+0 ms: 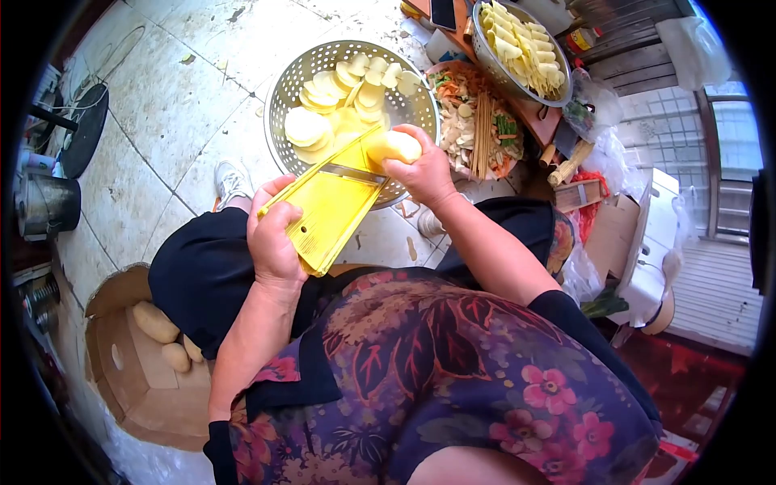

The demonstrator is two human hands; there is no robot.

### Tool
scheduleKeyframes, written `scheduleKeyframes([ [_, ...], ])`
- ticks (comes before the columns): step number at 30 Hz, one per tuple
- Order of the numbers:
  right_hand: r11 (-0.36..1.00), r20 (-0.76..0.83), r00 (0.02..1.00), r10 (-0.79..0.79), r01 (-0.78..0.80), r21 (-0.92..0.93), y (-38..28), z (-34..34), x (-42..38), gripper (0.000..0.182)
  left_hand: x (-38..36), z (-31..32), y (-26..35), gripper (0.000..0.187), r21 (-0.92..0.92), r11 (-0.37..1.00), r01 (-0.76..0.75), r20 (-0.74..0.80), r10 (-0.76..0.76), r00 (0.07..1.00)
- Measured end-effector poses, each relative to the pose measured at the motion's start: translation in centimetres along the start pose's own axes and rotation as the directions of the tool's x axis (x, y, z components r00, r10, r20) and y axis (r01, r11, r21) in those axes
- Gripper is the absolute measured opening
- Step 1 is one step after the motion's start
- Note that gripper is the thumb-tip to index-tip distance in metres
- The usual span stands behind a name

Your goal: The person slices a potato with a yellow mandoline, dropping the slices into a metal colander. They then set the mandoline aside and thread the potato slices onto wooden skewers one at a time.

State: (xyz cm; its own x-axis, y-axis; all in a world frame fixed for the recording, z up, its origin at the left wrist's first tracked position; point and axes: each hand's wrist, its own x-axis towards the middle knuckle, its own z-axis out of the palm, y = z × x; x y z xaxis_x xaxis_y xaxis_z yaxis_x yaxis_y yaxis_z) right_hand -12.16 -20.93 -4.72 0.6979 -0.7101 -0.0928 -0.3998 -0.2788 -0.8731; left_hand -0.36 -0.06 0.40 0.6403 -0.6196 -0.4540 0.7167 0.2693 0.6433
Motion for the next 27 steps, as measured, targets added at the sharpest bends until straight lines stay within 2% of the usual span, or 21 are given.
scheduleKeyframes([
  [3,0.998,0.074,0.997,-0.021,0.025,-0.051,-3.5,-0.2,-2.2,0.054,-0.1,0.2,-0.1,0.042,-0.023,1.0,-0.005,-0.008,0.005,1.0],
  [4,0.992,0.103,0.987,-0.123,0.123,0.01,-4.2,0.1,-3.2,0.061,-0.1,0.3,-0.1,0.04,-0.045,0.999,-0.014,-0.015,0.013,1.0],
  [7,0.914,0.149,0.905,-0.399,0.405,-0.013,-7.7,0.7,-6.1,0.062,-0.3,0.3,0.0,0.04,-0.034,0.999,-0.013,-0.025,0.012,1.0],
  [9,0.921,0.131,0.914,-0.383,0.388,-0.014,-5.9,0.7,-5.1,0.06,-0.4,0.2,-0.1,0.04,-0.035,0.999,-0.01,-0.022,0.01,1.0],
  [10,0.983,0.082,0.981,-0.175,0.179,-0.041,-4.5,0.6,-3.7,0.059,-0.5,0.2,-0.2,0.04,-0.041,0.999,-0.006,-0.021,0.005,1.0],
  [11,0.998,0.026,0.999,0.041,-0.039,-0.057,-3.1,0.4,-2.2,0.058,-0.5,0.1,-0.2,0.04,-0.041,0.999,-0.007,-0.018,0.006,1.0],
  [13,0.998,0.01,0.999,0.052,-0.052,-0.019,-2.3,0.0,-0.3,0.055,-0.3,0.2,-0.3,0.04,-0.04,0.999,-0.023,0.001,0.023,1.0],
  [15,0.997,0.07,0.995,0.078,-0.079,0.017,-3.2,0.2,-1.5,0.056,-0.3,0.2,-0.1,0.04,-0.04,0.999,-0.018,-0.017,0.017,1.0],
  [17,0.983,0.152,0.973,-0.175,0.182,-0.034,-5.4,0.3,-4.0,0.058,-0.2,0.2,-0.1,0.039,-0.043,0.999,-0.021,-0.039,0.019,0.999],
  [19,0.887,0.156,0.876,-0.456,0.462,-0.007,-7.4,0.8,-5.9,0.06,-0.4,0.0,-0.2,0.039,-0.073,0.997,-0.007,-0.013,0.007,1.0],
  [20,0.92,0.156,0.907,-0.392,0.389,0.053,-6.7,0.9,-6.0,0.061,-0.5,-0.1,-0.3,0.039,-0.067,0.998,-0.007,-0.014,0.006,1.0],
  [21,0.947,0.136,0.944,-0.301,0.312,-0.073,-5.7,0.7,-5.4,0.059,-0.6,-0.1,-0.4,0.041,-0.026,1.0,-0.011,-0.015,0.011,1.0],
  [22,0.994,0.099,0.99,-0.098,0.103,-0.046,-4.9,0.5,-3.9,0.059,-0.6,-0.1,-0.4,0.043,0.013,1.0,-0.018,-0.015,0.018,1.0],
  [23,0.994,0.067,0.991,0.112,-0.111,-0.012,-3.9,0.3,-2.3,0.058,-0.5,-0.1,-0.4,0.043,0.014,1.0,-0.02,-0.012,0.02,1.0],
  [24,0.995,0.044,0.995,0.094,-0.095,0.016,-1.6,0.2,-0.7,0.058,-0.4,-0.1,-0.4,0.043,0.018,1.0,-0.023,0.004,0.023,1.0],
  [27,0.996,0.047,0.995,0.091,-0.091,-0.002,-2.8,-0.2,-1.4,0.055,-0.4,0.0,-0.3,0.041,-0.018,0.999,-0.031,0.01,0.031,0.999],
])
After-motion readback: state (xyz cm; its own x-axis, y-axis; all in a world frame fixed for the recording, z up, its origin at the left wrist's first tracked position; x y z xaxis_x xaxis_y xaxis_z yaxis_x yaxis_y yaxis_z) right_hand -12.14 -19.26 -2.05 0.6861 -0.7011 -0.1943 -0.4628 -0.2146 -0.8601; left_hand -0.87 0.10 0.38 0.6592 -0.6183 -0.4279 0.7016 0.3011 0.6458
